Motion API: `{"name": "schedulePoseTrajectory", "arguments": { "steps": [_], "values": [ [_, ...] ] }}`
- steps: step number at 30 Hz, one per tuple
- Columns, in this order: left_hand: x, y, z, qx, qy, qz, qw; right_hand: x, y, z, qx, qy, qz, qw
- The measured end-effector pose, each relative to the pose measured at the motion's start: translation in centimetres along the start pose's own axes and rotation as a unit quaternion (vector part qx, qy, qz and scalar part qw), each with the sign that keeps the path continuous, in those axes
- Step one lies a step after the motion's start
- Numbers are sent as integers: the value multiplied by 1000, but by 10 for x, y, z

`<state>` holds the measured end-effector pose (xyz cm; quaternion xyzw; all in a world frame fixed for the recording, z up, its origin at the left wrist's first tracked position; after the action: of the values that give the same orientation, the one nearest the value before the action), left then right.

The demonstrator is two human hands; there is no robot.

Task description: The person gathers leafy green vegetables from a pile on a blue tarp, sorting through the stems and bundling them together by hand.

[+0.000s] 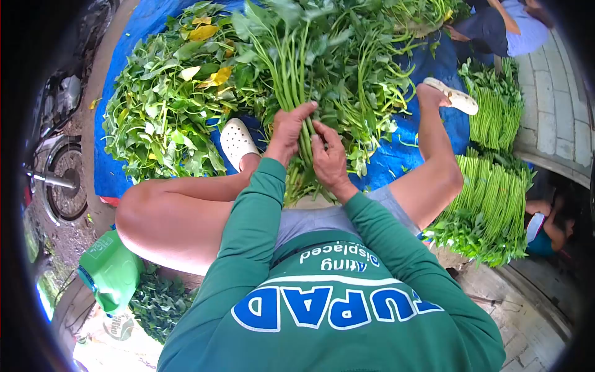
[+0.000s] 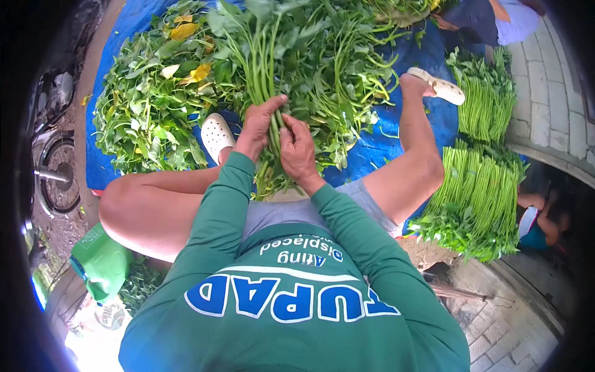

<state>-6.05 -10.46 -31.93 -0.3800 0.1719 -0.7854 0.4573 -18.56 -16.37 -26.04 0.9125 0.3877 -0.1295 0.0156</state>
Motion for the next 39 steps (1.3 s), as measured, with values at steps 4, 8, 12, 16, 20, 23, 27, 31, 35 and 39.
{"name": "schedulePoseTrajectory", "arguments": {
  "steps": [4, 8, 12, 16, 20, 23, 27, 31, 35, 39],
  "values": [
    [-1, 0, 55, 33, 45, -3, 998, -38, 32, -33, 66, 188, 41, 979],
    [-11, 3, 101, 90, 60, -13, 994, -92, 50, -87, 18, 116, 28, 993],
    [2, -13, 116, 102, 53, -16, 993, -58, 28, -130, 2, 62, -137, 989],
    [8, -17, 110, 94, 45, -31, 994, -24, 15, -145, -184, -87, -183, 962],
    [-8, -11, 104, 96, 53, 1, 994, -18, 9, -126, -93, 33, -212, 972],
    [-32, -5, 116, 120, 65, 49, 989, -17, -5, -105, 16, 80, -227, 971],
    [-57, -9, 153, 195, 118, 116, 967, -25, -16, -80, 83, 48, -255, 962],
    [-61, -16, 172, 227, 142, 160, 950, -43, 34, -20, 34, -151, -125, 980],
    [-50, -22, 176, 210, 143, 144, 956, -70, 80, 72, 20, -400, -7, 916],
    [-42, -25, 173, 187, 135, 139, 963, -78, 101, 109, 0, -463, -53, 885]
  ]
}}
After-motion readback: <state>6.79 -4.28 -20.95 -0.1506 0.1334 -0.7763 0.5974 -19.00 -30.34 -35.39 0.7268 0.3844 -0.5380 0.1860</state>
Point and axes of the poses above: each hand's wrist, its own y-axis towards the middle knuckle, its own x-axis out of the palm, z = x × y, the point moved 9 cm from there along y, towards the middle knuckle, and after that the axes turned 6 degrees about y, right-handed, at the moved point
